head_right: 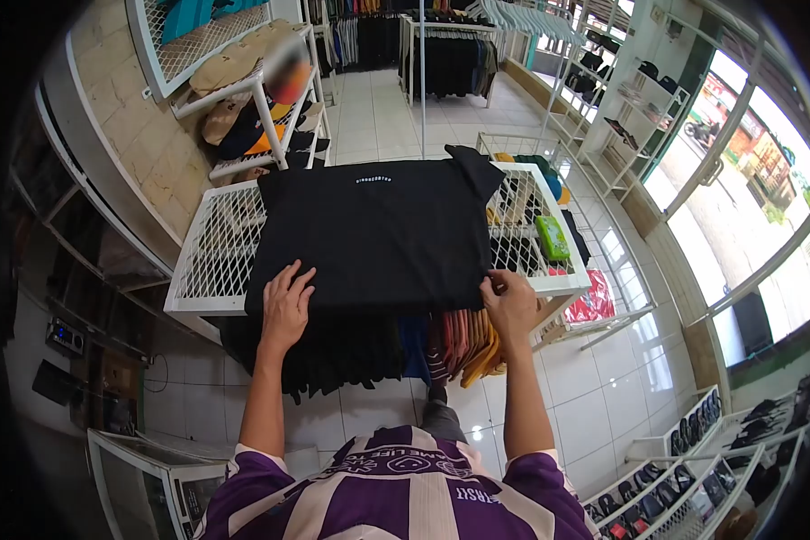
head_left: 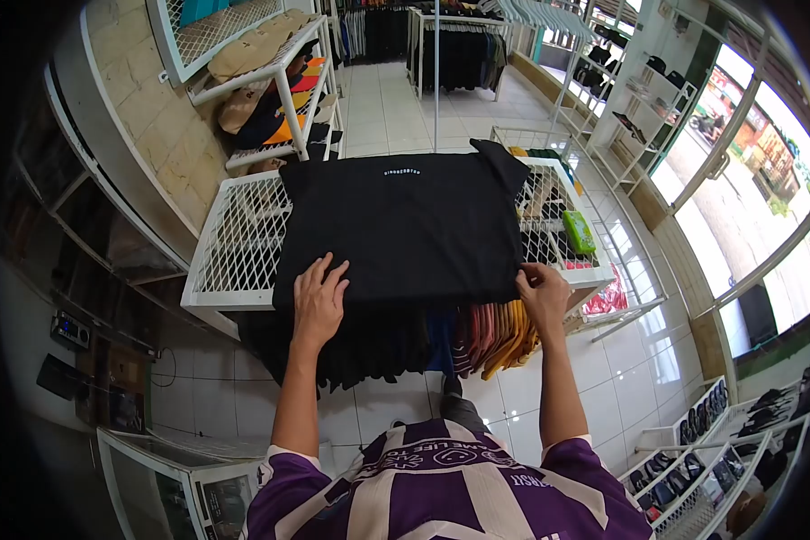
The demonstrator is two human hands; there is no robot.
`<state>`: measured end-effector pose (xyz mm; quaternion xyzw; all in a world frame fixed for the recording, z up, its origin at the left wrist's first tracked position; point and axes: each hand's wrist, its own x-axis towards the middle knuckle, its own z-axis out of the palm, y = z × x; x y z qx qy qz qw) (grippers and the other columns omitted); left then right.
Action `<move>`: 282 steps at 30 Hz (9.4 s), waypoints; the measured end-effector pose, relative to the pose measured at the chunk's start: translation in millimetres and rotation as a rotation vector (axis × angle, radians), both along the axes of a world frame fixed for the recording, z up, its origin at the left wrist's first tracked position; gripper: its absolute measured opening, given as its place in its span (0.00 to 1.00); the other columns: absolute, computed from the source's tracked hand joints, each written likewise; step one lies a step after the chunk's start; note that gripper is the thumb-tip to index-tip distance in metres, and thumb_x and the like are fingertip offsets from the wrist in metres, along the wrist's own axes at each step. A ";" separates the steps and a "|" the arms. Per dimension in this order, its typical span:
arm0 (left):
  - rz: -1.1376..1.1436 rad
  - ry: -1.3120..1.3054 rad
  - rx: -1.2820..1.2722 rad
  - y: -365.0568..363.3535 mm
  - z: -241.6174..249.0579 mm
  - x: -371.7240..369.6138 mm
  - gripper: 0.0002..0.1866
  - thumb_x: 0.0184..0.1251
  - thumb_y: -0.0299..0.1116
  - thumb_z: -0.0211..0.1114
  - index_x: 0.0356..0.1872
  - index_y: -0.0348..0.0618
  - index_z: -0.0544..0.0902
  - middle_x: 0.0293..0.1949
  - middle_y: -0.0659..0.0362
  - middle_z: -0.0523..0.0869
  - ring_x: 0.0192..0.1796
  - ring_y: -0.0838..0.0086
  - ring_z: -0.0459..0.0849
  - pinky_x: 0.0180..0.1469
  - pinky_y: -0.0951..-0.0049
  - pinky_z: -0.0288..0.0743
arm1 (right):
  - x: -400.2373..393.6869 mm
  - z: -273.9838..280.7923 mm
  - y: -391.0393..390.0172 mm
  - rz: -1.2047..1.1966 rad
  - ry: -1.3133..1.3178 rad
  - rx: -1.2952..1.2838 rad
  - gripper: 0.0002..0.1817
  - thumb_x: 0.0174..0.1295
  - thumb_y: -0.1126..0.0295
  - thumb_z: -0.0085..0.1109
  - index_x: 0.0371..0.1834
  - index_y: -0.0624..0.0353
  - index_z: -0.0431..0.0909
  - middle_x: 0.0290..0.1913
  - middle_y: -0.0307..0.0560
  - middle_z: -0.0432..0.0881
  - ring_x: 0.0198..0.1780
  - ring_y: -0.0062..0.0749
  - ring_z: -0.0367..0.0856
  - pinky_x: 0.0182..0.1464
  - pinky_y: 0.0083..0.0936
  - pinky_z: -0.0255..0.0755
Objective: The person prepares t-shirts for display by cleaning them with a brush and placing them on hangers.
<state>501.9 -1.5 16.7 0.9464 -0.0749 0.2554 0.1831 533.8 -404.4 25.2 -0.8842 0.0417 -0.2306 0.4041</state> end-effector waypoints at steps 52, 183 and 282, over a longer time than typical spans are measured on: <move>-0.058 -0.050 -0.370 -0.6 32.6 -42.5 0.12 0.71 0.37 0.74 0.48 0.40 0.91 0.37 0.57 0.89 0.44 0.61 0.86 0.54 0.57 0.77 | -29.5 29.9 33.2 0.267 -0.160 -0.150 0.09 0.67 0.65 0.70 0.42 0.59 0.89 0.43 0.50 0.88 0.50 0.47 0.85 0.55 0.43 0.74; 1.069 -0.155 -0.709 -176.5 101.2 -318.2 0.17 0.76 0.38 0.68 0.46 0.31 0.79 0.35 0.46 0.85 0.35 0.62 0.78 0.43 0.64 0.73 | -152.7 3.9 140.1 1.458 0.729 0.842 0.12 0.76 0.65 0.67 0.44 0.66 0.88 0.43 0.38 0.87 0.40 0.18 0.83 0.40 0.22 0.82; -0.131 0.278 -0.615 -280.5 123.3 -64.6 0.20 0.73 0.39 0.75 0.47 0.28 0.84 0.38 0.50 0.92 0.42 0.75 0.88 0.47 0.70 0.80 | 102.9 5.5 -140.8 0.082 -0.012 -0.487 0.36 0.63 0.45 0.69 0.71 0.55 0.78 0.52 0.66 0.83 0.57 0.59 0.82 0.56 0.53 0.76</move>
